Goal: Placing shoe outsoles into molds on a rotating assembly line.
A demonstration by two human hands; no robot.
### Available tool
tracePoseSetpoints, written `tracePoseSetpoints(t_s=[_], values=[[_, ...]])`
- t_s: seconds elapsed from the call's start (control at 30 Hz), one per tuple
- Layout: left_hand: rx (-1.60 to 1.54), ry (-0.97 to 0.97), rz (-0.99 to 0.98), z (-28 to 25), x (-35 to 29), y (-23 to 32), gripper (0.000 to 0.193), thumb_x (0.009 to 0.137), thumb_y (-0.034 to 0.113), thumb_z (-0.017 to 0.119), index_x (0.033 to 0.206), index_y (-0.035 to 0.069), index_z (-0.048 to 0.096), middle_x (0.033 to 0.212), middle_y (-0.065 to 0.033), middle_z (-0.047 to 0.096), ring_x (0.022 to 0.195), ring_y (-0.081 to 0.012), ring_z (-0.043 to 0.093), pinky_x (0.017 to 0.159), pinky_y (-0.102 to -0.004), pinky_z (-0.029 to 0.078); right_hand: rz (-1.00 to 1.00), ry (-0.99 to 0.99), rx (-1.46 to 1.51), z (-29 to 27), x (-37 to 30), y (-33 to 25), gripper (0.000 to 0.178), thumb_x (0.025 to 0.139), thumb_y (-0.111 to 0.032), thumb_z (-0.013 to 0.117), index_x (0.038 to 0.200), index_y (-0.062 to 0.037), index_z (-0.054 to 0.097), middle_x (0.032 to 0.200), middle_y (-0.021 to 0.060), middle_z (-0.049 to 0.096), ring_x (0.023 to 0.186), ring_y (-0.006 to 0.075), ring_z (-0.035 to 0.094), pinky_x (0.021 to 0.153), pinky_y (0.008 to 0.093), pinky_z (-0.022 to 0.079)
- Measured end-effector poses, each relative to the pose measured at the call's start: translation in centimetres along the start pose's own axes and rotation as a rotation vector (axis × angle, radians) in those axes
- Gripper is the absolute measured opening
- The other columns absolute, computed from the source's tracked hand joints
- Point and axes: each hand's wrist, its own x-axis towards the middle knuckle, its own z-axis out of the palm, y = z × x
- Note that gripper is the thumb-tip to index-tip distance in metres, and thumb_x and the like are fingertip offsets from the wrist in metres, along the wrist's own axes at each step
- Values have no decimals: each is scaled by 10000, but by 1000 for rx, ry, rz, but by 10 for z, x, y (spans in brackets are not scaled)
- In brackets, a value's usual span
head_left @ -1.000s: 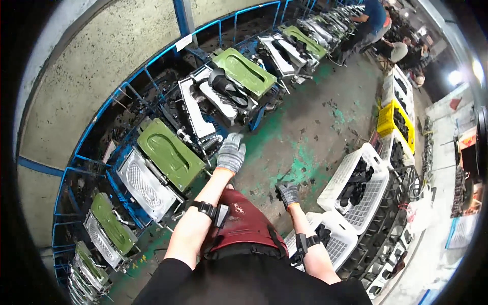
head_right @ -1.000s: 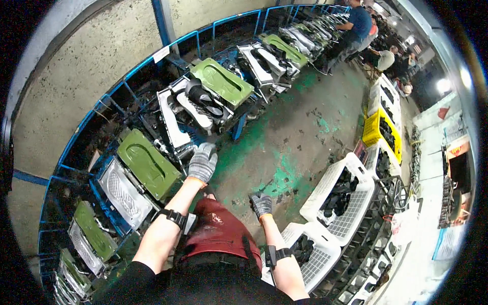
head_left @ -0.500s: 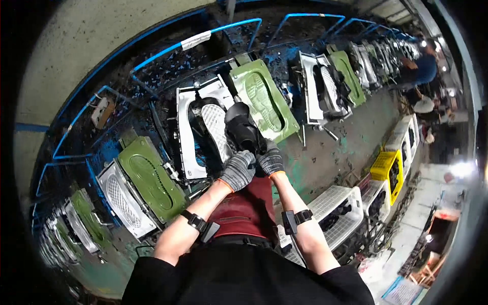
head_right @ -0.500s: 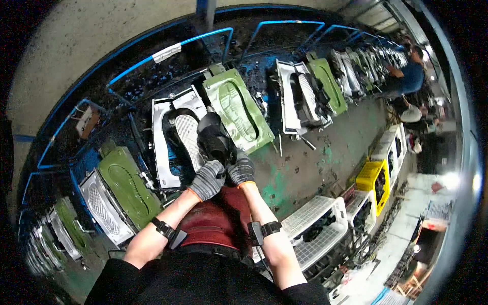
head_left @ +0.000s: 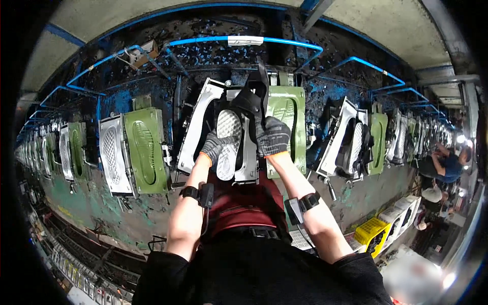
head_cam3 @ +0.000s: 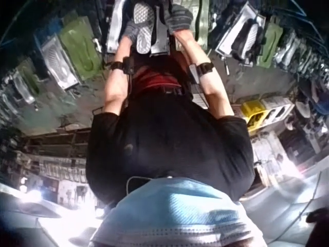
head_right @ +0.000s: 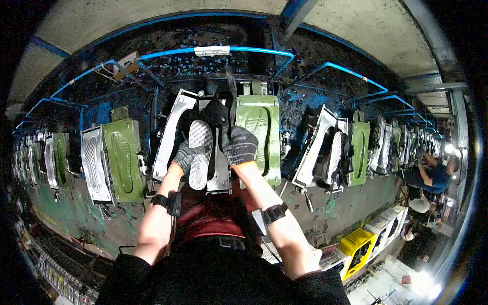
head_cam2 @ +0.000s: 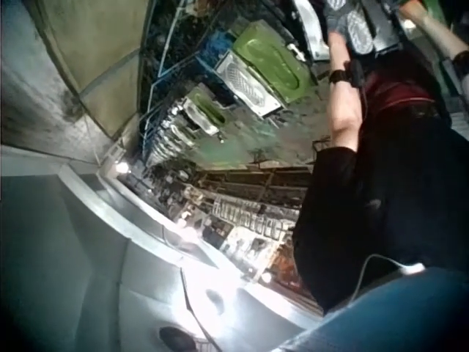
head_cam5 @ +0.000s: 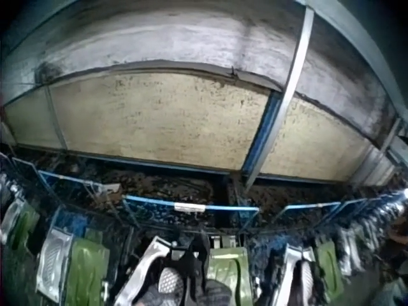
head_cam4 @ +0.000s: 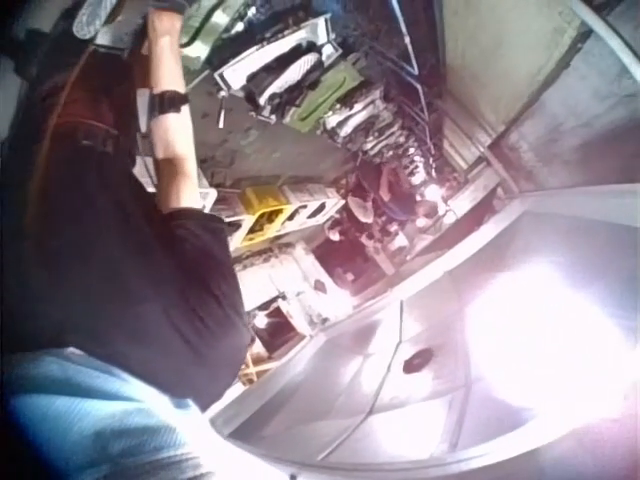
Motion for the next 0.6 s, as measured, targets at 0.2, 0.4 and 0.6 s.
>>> tracePoseSetpoints(t_s=[0.2, 0.4, 0.6], values=[[-588, 196, 18, -42, -80, -33, 497, 1025, 332, 667, 1431, 61, 577, 1339, -68, 658, 1158, -198, 621, 1032, -371, 501, -1128, -477, -267, 96, -2, -72, 362, 932, -371, 573, 862, -66, 753, 783, 170, 735, 720, 355, 716, 666, 492, 548], [233, 464, 45, 36, -24, 3, 879, 960, 606, 634, 1504, -60, 455, 1542, -230, 498, 1447, -318, 452, 1190, -391, 346, -864, -613, 380, 224, -125, 84, 505, 953, -411, 566, 1255, -23, 682, 1286, 208, 681, 1122, 378, 670, 969, 438, 533], [-199, 463, 88, 2, -28, -42, 735, 983, 359, 715, 1520, -56, 433, 1524, -168, 520, 1410, -265, 466, 1186, -357, 353, 105, -540, 157, 102, -39, 5, 400, 949, -456, 626, 1037, -77, 723, 1029, 236, 726, 983, 424, 690, 850, 507, 549]])
